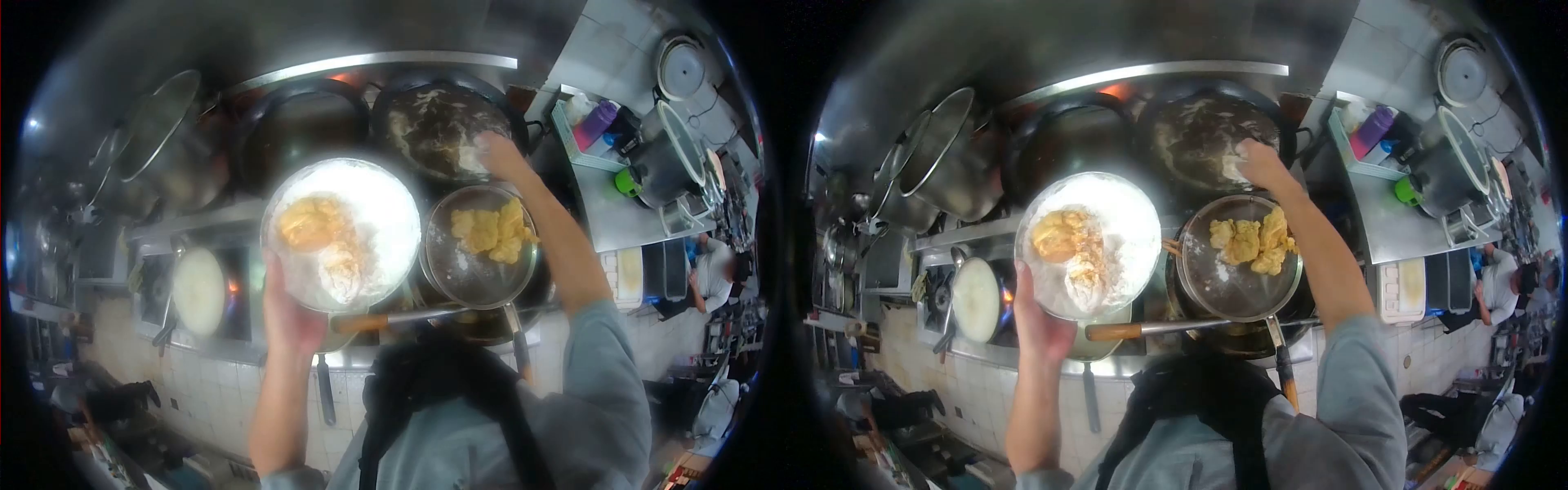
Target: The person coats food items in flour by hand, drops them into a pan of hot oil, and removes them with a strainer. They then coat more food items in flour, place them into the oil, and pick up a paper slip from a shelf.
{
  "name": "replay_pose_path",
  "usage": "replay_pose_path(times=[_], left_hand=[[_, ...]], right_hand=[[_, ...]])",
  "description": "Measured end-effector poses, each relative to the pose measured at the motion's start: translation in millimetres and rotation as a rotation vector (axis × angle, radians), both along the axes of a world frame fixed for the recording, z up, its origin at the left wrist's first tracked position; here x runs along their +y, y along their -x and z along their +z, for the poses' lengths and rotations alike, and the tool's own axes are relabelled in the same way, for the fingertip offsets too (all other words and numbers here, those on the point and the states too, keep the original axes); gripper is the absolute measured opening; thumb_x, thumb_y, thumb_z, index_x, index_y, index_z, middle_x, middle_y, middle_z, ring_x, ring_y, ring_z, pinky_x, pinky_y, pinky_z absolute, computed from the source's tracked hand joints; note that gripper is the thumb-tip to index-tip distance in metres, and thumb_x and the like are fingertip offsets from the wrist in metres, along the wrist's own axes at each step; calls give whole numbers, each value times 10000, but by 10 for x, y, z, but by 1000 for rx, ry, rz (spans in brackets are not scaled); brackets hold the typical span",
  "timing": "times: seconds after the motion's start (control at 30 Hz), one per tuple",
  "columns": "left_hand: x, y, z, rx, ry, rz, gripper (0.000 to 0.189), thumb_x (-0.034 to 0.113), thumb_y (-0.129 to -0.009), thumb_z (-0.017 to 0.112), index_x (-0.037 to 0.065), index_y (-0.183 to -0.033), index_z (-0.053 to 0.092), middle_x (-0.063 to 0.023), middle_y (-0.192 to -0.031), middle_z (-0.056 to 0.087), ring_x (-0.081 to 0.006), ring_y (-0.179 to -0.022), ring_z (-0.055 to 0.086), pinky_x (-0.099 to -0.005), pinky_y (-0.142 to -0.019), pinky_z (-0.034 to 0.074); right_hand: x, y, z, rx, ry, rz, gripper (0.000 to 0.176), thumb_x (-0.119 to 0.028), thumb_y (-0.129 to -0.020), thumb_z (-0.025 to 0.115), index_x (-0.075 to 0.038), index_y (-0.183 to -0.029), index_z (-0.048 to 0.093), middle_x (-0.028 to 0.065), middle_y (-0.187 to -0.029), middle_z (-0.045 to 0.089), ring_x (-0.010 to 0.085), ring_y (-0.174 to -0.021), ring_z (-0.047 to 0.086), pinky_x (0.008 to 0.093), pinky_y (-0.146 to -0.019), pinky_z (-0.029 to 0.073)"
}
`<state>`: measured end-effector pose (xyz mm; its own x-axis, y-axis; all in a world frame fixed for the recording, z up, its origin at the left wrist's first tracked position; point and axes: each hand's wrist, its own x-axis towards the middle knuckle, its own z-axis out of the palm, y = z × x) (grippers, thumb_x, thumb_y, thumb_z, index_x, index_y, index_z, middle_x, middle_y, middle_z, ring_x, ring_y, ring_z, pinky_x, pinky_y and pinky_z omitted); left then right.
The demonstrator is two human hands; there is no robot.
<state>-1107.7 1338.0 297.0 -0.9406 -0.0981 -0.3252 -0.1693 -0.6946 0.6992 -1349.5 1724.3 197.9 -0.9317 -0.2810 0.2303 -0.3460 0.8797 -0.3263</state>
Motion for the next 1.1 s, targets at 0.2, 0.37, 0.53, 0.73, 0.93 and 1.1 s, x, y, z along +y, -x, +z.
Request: replay_pose_path(times=[0.2, 0.37, 0.53, 0.73, 0.93, 1.1], left_hand=[[209, -222, -102, 55, -161, -109, 736, 582, -994, 463, 73, -1504, 313, -160, -1460, 461, -313, -1388, 414, -519, -1117, 385], [410, -536, 54, 33, -188, -12, 634, 522, -1039, 390, 88, -1496, 320, -125, -1450, 477, -275, -1312, 512, -437, -1060, 479], [328, -978, 97, -26, -81, -2, 621, 541, -1033, 386, 104, -1475, 363, -121, -1401, 521, -247, -1248, 568, -432, -952, 557], [-195, -1460, 135, -13, 190, -89, 700, 604, -994, 444, 70, -1447, 412, -133, -1347, 561, -224, -1164, 612, -387, -889, 572], [-1507, -1968, -647, 36, 481, 472, 554, 444, -1027, 494, -10, -1343, 528, -192, -1212, 625, -241, -1055, 654, -380, -822, 587], [-3183, -2576, -2189, -129, 413, 1083, 471, 368, -1016, 555, -33, -1262, 579, -173, -1068, 672, -244, -953, 675, -345, -788, 571]], right_hand=[[-143, -769, 700, -604, 820, 56, 393, -238, -972, 580, -39, -1310, 569, 103, -1143, 653, 191, -996, 640, 330, -823, 533], [-374, -1523, 612, -934, 1063, 449, 724, -509, -979, 546, 75, -1395, 441, 143, -1165, 663, 200, -885, 689, 327, -654, 596], [-662, -1949, 249, -1097, 1279, 428, 676, -354, -885, 688, 74, -1357, 463, 179, -1250, 617, 282, -1084, 649, 434, -929, 557], [-1255, -2689, 351, -1117, 1427, 173, 640, -148, -758, 631, 86, -1332, 473, 189, -1255, 599, 299, -1146, 614, 406, -987, 510], [-1493, -3090, 296, -930, 1290, 46, 669, -209, -744, 656, 80, -1322, 483, 164, -1217, 613, 288, -1056, 646, 386, -924, 532], [-1894, -3605, 115, -923, 1525, -96, 565, -210, -803, 635, -24, -1324, 517, 128, -1297, 569, 295, -1215, 556, 457, -1051, 446]])
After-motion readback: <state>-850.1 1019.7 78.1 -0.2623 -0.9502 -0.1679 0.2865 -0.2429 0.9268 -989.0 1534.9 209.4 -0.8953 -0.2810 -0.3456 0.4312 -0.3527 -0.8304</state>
